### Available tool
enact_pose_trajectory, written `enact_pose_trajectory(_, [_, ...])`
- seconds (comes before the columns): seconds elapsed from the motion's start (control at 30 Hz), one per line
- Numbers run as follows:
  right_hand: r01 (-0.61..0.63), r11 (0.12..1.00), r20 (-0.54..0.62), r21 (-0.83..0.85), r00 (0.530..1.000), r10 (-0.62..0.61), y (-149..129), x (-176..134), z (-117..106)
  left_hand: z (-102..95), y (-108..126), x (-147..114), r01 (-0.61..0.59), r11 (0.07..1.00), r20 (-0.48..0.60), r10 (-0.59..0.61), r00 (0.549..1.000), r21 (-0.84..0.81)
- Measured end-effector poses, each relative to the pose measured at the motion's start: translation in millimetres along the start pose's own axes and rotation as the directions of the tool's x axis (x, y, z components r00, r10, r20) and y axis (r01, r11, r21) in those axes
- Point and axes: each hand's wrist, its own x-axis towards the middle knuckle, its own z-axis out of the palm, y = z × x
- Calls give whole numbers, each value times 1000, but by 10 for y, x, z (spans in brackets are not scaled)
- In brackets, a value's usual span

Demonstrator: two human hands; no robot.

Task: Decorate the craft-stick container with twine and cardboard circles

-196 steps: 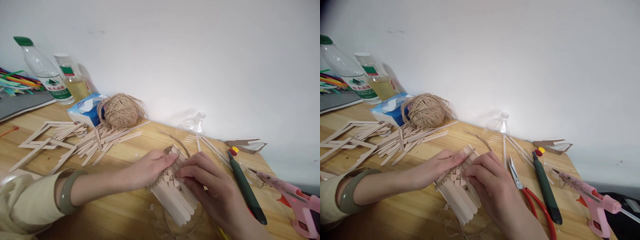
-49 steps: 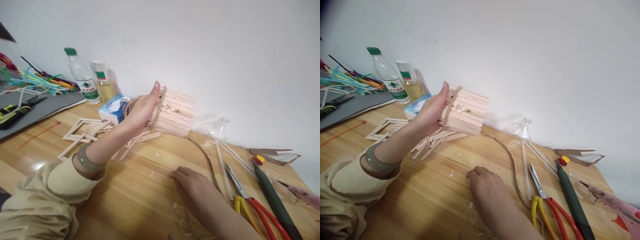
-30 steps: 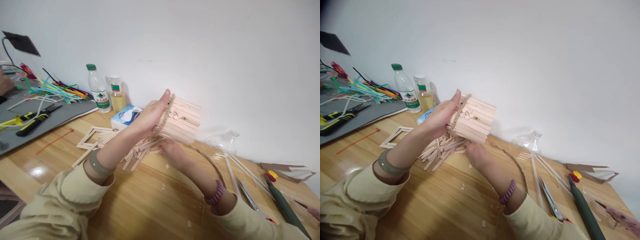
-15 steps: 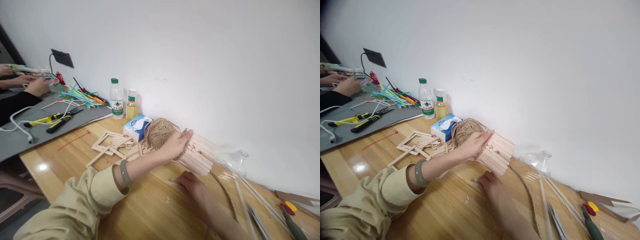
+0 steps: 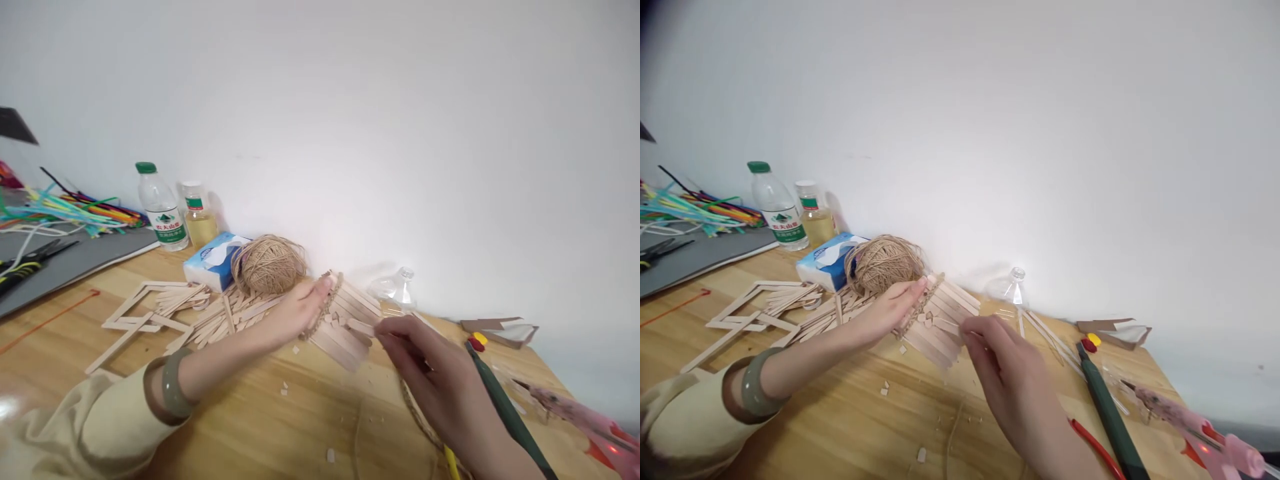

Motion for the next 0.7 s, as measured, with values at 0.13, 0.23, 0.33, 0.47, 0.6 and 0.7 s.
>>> enact_pose_trajectory(0.13, [56,997,-8,59,998,-56,33,33,132,72,52,-76,-17,989,-3,17,1000,149])
enact_pose_trajectory(0.23, [60,996,-12,65,998,-59,67,30,173,89,74,-108,-4,980,2,4,1000,201])
enact_pose_trajectory(0.33, [56,995,8,77,998,-57,94,26,179,89,76,-128,-24,979,27,19,999,204])
enact_pose_trajectory(0.47, [48,997,35,58,998,-50,113,16,185,86,72,-134,-19,971,-5,20,1000,239])
enact_pose_trajectory(0.6, [53,998,40,30,998,-54,130,4,199,85,78,-123,-21,969,-9,24,1000,247])
enact_pose_trajectory(0.7, [71,997,27,-40,997,-70,133,9,200,84,88,-122,-28,971,7,27,1000,239])
